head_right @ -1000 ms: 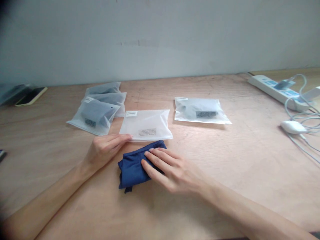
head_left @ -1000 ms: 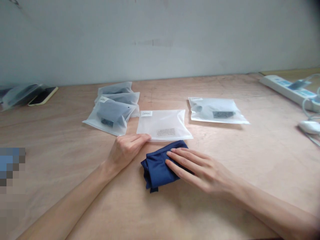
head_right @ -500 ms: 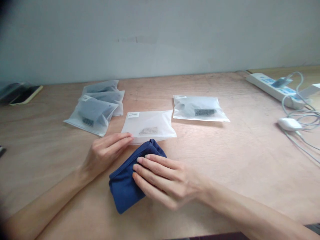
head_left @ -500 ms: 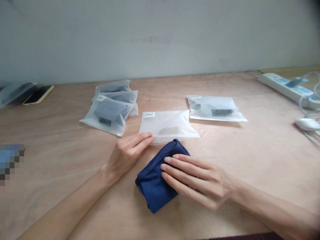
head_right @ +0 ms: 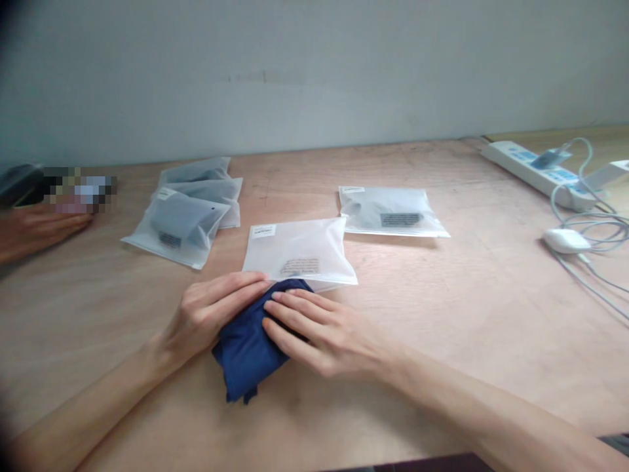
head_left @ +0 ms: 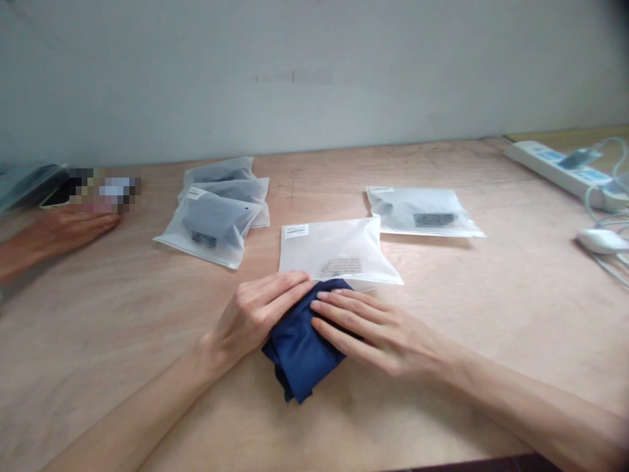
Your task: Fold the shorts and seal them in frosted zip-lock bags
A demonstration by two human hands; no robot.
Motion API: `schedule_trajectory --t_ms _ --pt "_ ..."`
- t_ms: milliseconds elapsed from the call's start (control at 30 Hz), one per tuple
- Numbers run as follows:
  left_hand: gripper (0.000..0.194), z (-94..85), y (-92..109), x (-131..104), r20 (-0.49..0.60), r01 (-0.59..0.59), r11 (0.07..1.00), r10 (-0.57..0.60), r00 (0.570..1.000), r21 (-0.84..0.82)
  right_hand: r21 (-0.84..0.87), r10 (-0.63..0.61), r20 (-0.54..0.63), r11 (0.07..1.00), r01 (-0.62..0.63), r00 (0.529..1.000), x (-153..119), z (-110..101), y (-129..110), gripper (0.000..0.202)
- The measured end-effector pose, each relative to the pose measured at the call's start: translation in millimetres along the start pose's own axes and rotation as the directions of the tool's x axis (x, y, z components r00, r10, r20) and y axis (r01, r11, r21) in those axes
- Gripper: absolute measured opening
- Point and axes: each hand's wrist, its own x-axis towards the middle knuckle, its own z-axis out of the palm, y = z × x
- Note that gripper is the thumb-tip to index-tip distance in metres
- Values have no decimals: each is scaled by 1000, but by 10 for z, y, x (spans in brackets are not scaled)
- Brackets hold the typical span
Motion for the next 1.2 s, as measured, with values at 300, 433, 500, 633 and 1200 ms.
schedule_trajectory --t_ms 300,433,500,633,1200 --pt "26 -3 -28 -4 -4 -38 999 38 999 7 -140 247 108 963 -232 963 -71 103 55 56" --pt "26 19 -9 6 -42 6 1000 -6 999 -5 -217 357 108 919 -329 928 -62 86 11 60" --pt "25 31 12 8 -89 46 999 -48 995 -28 -265 390 70 895 -360 918 -56 63 -14 57" --pt "21 58 49 -14 -113 80 996 -85 990 -50 -328 422 2 857 -398 907 -48 23 -52 48" --pt "13 -69 -103 64 -24 -191 978 194 981 88 -424 484 -16 789 -444 875 -41 -8 -85 44"
